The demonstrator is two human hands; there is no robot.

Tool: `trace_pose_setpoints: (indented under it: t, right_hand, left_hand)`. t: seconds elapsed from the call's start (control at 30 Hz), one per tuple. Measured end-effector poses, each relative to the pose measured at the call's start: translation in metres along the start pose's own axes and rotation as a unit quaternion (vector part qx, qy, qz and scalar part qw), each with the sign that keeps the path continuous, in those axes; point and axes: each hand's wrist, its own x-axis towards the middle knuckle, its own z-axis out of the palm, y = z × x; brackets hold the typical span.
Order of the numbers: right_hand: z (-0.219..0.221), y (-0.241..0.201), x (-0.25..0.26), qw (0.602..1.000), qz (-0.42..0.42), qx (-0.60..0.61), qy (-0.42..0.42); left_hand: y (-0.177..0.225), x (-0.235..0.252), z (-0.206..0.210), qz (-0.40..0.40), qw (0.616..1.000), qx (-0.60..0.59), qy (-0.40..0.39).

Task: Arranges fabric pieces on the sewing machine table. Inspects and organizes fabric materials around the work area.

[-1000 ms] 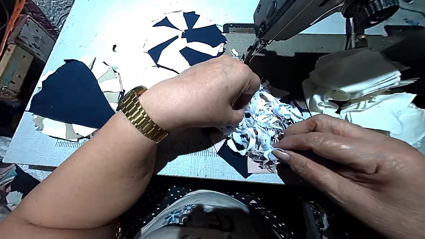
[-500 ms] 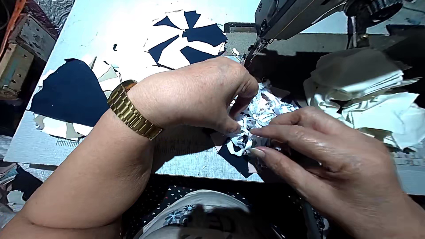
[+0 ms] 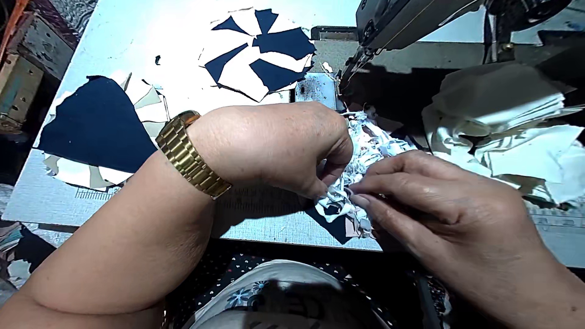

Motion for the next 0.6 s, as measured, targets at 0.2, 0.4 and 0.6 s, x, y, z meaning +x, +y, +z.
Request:
trace_pose_setpoints:
  t: [0.2, 0.4, 0.6]
  right_hand:
    - [-0.015, 0.007, -0.004, 0.998, -0.004, 0.068, 0.010]
    - [-0.018, 0.022, 0.000, 0.996, 0.038, -0.029, 0.073]
    - [-0.006, 0.019, 0.008, 0.997, 0.021, -0.054, 0.048]
  left_hand:
    - [-0.008, 0.000, -0.005, 0.059, 0.996, -0.025, 0.060]
    - [-0.009, 0.005, -0.001, -0.021, 0.989, 0.057, 0.132]
    - [-0.013, 0.010, 0.005, -0.021, 0.990, 0.059, 0.128]
